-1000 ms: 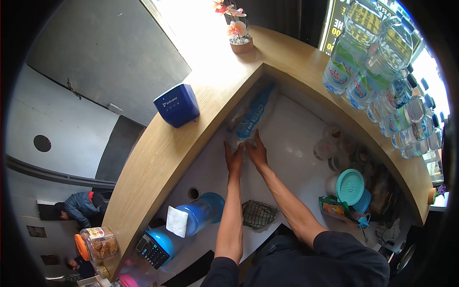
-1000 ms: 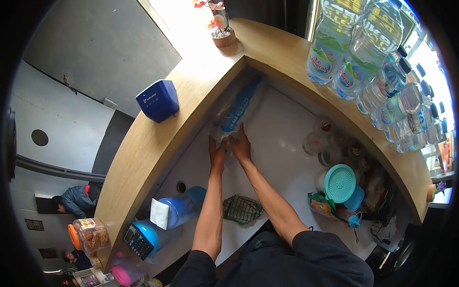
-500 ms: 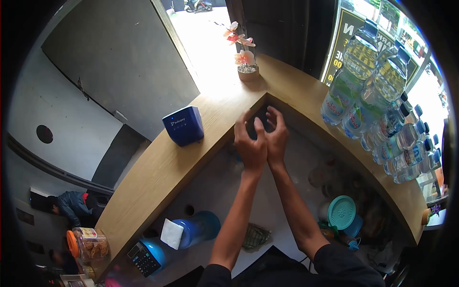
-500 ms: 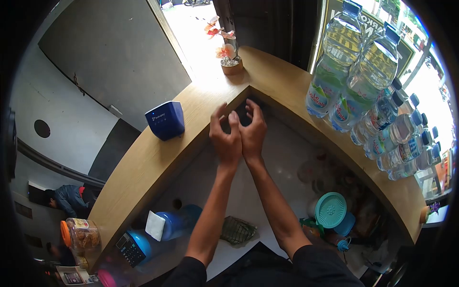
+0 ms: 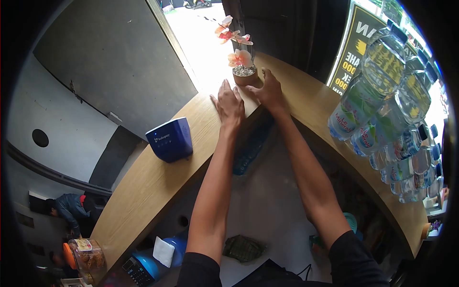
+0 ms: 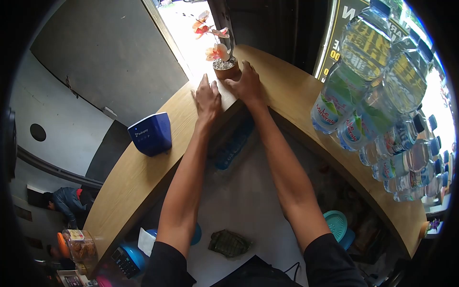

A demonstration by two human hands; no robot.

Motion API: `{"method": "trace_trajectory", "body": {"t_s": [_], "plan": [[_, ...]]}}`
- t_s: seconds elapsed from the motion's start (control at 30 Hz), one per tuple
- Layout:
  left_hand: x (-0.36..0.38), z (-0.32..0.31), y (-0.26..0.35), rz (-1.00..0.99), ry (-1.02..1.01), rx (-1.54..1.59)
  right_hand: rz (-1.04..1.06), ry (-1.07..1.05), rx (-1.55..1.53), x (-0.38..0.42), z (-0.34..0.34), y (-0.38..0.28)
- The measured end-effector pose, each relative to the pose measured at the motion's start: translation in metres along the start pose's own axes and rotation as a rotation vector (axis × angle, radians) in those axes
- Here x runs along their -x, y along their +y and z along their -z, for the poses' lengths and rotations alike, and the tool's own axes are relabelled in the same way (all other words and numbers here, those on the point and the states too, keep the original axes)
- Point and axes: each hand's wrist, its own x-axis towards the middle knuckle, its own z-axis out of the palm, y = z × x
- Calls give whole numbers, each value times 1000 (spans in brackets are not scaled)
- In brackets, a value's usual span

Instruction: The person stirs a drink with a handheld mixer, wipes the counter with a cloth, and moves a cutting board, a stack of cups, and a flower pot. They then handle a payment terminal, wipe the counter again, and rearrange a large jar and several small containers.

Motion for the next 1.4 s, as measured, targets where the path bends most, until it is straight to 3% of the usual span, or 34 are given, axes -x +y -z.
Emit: {"method": "trace_trajectory", "body": {"t_s": [0.27,0.53,0.67,0.77,1.07,1.13,1.27,1.4], "plan": [[-35,-11,-12,-80,-175,30,5,-77,-119,-26,-14,2],[-26,-6,-8,-61,-36,256,28,26,-201,-14,-8,-5],[-7,4,-1,-77,22,431,-73,9,-318,9,8,-22],[19,19,2,-74,13,498,53,94,-306,36,18,-31],[196,100,43,-10,47,497,-140,-102,-412,184,129,-106],[251,113,42,92,1,507,-225,-179,-458,228,147,-113],[377,123,22,302,-131,463,-328,-303,-327,350,170,-99],[448,115,-7,370,-200,482,-345,-366,-375,433,169,-69]]}}
